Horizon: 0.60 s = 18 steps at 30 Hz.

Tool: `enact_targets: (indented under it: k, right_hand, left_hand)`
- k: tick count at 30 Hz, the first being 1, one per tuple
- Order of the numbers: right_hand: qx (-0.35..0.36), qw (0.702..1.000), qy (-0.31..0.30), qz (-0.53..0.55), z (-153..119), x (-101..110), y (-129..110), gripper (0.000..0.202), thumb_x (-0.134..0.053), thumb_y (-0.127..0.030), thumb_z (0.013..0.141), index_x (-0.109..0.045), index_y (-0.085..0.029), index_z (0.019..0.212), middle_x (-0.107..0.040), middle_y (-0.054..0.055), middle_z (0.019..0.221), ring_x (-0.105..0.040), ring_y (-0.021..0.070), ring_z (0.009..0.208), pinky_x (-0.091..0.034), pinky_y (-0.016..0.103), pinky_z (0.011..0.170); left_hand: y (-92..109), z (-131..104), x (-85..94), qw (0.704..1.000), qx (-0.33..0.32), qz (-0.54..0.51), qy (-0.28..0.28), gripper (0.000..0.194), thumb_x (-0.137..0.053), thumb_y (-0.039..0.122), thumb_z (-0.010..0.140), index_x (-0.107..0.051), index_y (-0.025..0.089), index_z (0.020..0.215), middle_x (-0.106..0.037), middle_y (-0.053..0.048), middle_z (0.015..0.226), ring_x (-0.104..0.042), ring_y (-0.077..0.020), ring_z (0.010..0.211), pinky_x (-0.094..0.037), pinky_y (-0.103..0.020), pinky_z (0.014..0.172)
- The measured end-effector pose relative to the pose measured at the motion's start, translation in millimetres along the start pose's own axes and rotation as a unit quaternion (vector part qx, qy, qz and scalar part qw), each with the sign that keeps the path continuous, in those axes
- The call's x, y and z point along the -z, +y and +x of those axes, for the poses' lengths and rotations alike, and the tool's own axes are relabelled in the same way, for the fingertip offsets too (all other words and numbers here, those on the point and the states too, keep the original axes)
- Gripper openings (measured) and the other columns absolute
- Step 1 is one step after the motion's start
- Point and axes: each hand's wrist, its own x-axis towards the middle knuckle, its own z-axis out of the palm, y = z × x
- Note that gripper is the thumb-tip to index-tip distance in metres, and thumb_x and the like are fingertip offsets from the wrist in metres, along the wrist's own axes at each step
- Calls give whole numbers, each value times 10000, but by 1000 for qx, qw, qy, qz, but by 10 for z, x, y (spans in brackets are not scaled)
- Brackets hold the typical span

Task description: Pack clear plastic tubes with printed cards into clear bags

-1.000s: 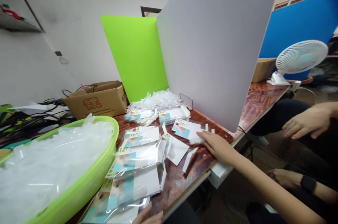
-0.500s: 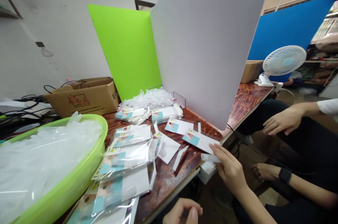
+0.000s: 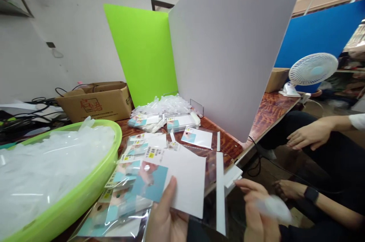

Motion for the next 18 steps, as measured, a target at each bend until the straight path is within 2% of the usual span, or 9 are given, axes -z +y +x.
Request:
enact_targets:
  k: [1,2,4,6,9,12,14,15,18]
  right_hand:
    - [-32,999,-28,-4,24,-31,-35,198,-367,-360,935,-535,-255,930,-665,66,962,-646,218,890,-522,322,720]
    - [-34,996,-83,-3,52,-63,-88,214,-366,-342,938,-555,-249,975,-670,59,918,-653,211,851,-525,294,691]
    - [-3,980,-201,10,103,-123,-231,268,-337,-360,950,-566,-258,1045,-678,46,907,-663,199,828,-530,260,676]
    - [55,967,-247,16,134,-177,-379,292,-326,-398,951,-567,-258,1039,-675,47,883,-664,195,793,-532,253,668]
    - [127,961,-247,3,155,-224,-494,285,-383,-432,928,-570,-237,840,-630,29,709,-633,170,631,-516,227,566]
    - [105,977,-186,9,160,-223,-433,248,-400,-399,932,-572,-236,858,-627,-5,634,-613,130,529,-497,175,493]
    - [66,984,-163,-1,157,-207,-353,201,-429,-345,929,-592,-240,983,-691,-6,713,-656,122,579,-515,147,535]
    - [57,983,-175,-4,155,-200,-323,199,-461,-318,917,-604,-242,1032,-720,1,786,-683,128,645,-529,144,584]
    - [75,962,-259,43,141,-196,-340,298,-561,-285,865,-621,-275,1157,-724,15,1016,-708,167,821,-553,181,715]
  left_hand:
    - [34,-3,47,1000,-24,20,1,601,-657,238,758,-444,289,1318,-660,-52,1165,-613,-233,1072,-484,-386,940]
    - [58,0,105,997,-50,51,1,563,-653,263,764,-471,283,1297,-663,-49,1158,-608,-237,1081,-488,-389,938]
    - [84,17,253,985,-107,136,5,471,-678,297,739,-571,247,1196,-693,-54,1086,-611,-257,1076,-502,-404,921]
    - [107,36,424,966,-151,210,18,368,-752,256,647,-678,202,1004,-725,-68,957,-613,-289,1068,-503,-413,919]
    - [171,43,652,948,-191,251,40,299,-806,141,522,-718,191,804,-731,-85,913,-561,-321,1141,-466,-394,967]
    - [246,35,762,934,-232,264,64,332,-819,158,509,-715,210,820,-717,-75,1006,-463,-319,1247,-452,-374,985]
    - [269,39,782,927,-255,265,75,322,-810,239,557,-705,233,862,-702,-44,1067,-428,-306,1276,-439,-394,998]
    - [267,44,792,924,-266,265,80,309,-792,290,594,-699,248,886,-687,-23,1111,-419,-297,1285,-416,-411,1016]
    - [199,44,854,914,-281,274,97,345,-807,349,573,-714,239,886,-658,-3,1176,-399,-306,1295,-280,-441,1094]
